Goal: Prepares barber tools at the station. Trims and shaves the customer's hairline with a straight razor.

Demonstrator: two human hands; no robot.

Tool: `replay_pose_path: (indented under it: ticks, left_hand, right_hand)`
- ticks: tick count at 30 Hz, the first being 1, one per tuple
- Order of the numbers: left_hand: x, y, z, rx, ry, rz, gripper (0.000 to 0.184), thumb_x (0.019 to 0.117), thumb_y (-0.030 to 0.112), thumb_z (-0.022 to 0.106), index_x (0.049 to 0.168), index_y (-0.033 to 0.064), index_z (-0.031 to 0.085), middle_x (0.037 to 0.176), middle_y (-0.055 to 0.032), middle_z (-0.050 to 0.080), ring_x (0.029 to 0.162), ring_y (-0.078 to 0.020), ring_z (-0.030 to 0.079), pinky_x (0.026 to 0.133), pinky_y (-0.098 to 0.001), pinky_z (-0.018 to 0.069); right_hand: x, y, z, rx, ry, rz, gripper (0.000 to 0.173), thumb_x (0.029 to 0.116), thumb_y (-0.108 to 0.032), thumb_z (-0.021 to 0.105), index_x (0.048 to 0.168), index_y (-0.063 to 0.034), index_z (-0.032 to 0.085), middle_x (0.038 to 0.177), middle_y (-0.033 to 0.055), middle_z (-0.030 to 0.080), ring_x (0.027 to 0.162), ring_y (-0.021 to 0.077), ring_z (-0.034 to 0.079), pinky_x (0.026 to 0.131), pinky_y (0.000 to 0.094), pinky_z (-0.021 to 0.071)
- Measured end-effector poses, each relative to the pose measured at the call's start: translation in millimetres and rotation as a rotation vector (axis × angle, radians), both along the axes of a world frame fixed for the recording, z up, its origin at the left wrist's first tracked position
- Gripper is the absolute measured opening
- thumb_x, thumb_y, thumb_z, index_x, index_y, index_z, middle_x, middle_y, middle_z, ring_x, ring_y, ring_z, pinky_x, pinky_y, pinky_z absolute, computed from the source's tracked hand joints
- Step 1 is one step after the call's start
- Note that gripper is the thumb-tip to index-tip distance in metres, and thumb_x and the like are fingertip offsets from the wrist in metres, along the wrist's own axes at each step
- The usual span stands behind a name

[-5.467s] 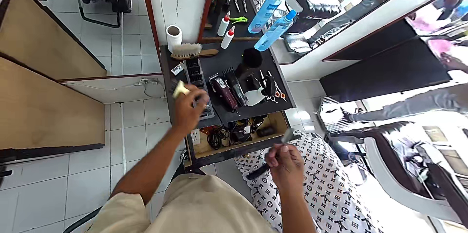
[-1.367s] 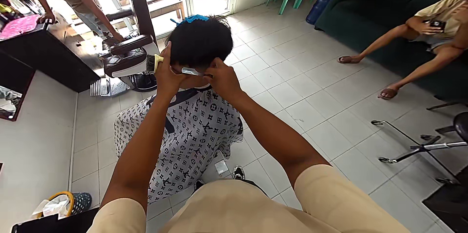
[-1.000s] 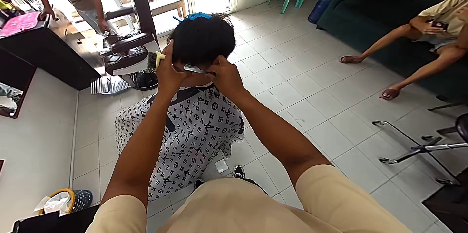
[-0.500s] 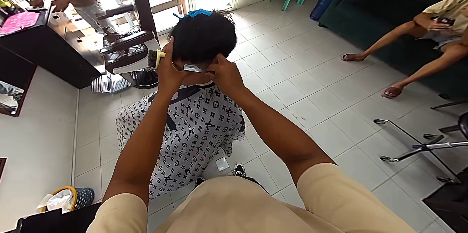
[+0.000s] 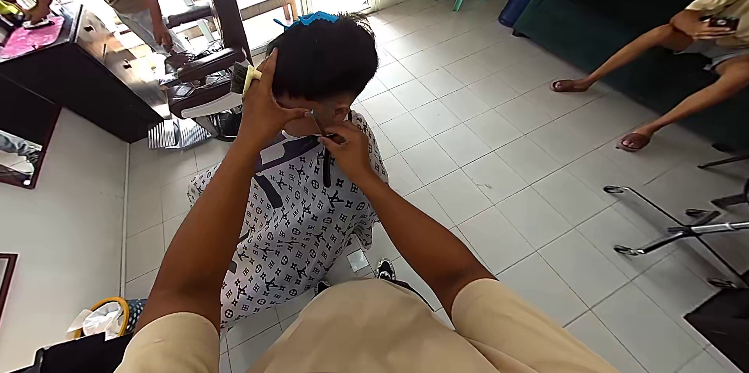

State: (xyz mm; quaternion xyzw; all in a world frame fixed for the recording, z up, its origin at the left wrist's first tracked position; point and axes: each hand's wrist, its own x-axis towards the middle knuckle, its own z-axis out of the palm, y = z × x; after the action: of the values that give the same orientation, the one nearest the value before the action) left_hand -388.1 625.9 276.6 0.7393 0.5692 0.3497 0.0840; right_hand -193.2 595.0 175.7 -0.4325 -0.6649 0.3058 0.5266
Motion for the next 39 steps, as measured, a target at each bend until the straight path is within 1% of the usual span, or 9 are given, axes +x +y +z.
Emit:
replay_pose_path:
  ticks: [4,7,10,17,23,27,30,33,39]
  left_hand:
    - [2,7,8,-0.029,0.037,0.024,0.116,0.0671,0.037,0.095,0.160,0.0077,0.032,0.157,-0.0209,0.042,0.144,-0.0359,0.043,0.117,-0.0544,0.0342]
    - [4,8,11,-0.065,0.041,0.051,0.113,0.0685,0.034,0.094,0.160,0.0093,0.032,0.152,-0.0236,0.047,0.140,-0.0395,0.046,0.114,-0.0586,0.0352]
    - [1,9,11,-0.070,0.038,0.059,0.112,0.0684,0.035,0.094,0.159,0.0107,0.033,0.147,-0.0249,0.052,0.137,-0.0408,0.049,0.113,-0.0593,0.0373]
    - [2,7,19,-0.117,0.060,0.078,0.108,0.0702,0.029,0.094,0.159,0.0114,0.035,0.143,-0.0262,0.053,0.135,-0.0414,0.050,0.112,-0.0582,0.0390]
    - [0,8,20,-0.106,0.060,0.068,0.106,0.0698,0.033,0.093,0.157,0.0116,0.038,0.142,-0.0254,0.055,0.135,-0.0398,0.050,0.113,-0.0570,0.0377]
    - [0,9,19,-0.111,0.053,0.067,0.105,0.0707,0.030,0.093,0.158,0.0112,0.037,0.143,-0.0258,0.054,0.135,-0.0395,0.051,0.113,-0.0564,0.0391]
    - [-1,9,19,-0.100,0.046,0.051,0.102,0.0711,0.030,0.093,0.156,0.0123,0.039,0.141,-0.0251,0.056,0.134,-0.0392,0.052,0.112,-0.0578,0.0400]
    - [-1,9,19,-0.100,0.033,0.042,0.103,0.0702,0.029,0.093,0.156,0.0121,0.040,0.142,-0.0247,0.056,0.135,-0.0379,0.052,0.113,-0.0570,0.0399]
    - [-1,9,19,-0.111,0.033,0.039,0.102,0.0715,0.028,0.093,0.157,0.0128,0.038,0.144,-0.0232,0.055,0.136,-0.0366,0.051,0.113,-0.0563,0.0399]
  right_hand:
    - [-13,-1,-1,-0.130,0.083,-0.011,0.022,0.0901,-0.010,0.078,0.107,0.0039,0.074,0.109,0.0205,0.067,0.082,0.0202,0.068,0.074,0.0321,0.0600]
    - [-16,0,3,-0.168,0.084,-0.004,0.022,0.0907,-0.010,0.078,0.108,0.0034,0.074,0.111,0.0210,0.066,0.085,0.0216,0.069,0.075,0.0327,0.0607]
    - [-17,3,6,-0.181,0.068,-0.003,0.021,0.0907,-0.010,0.078,0.107,0.0026,0.075,0.111,0.0203,0.067,0.090,0.0226,0.069,0.079,0.0333,0.0603]
    - [-19,7,10,-0.198,0.045,0.011,0.020,0.0911,-0.010,0.077,0.106,0.0021,0.075,0.111,0.0197,0.067,0.090,0.0216,0.069,0.079,0.0332,0.0601]
    - [-17,8,5,-0.196,0.086,0.001,0.020,0.0910,-0.009,0.077,0.107,0.0036,0.074,0.112,0.0206,0.067,0.088,0.0211,0.069,0.077,0.0321,0.0602]
    - [-18,9,9,-0.198,0.055,0.020,0.020,0.0914,-0.010,0.077,0.107,0.0028,0.074,0.111,0.0198,0.067,0.088,0.0211,0.070,0.078,0.0323,0.0604]
    - [-16,9,11,-0.216,0.056,0.028,0.021,0.0919,-0.010,0.076,0.108,0.0034,0.074,0.113,0.0211,0.067,0.091,0.0226,0.069,0.081,0.0341,0.0599]
    - [-14,8,8,-0.218,0.078,0.017,0.021,0.0914,-0.009,0.077,0.108,0.0037,0.074,0.113,0.0211,0.067,0.087,0.0217,0.069,0.077,0.0335,0.0603]
    - [-14,8,11,-0.199,0.038,0.031,0.020,0.0923,-0.010,0.076,0.108,0.0028,0.075,0.112,0.0207,0.068,0.090,0.0234,0.070,0.080,0.0350,0.0601]
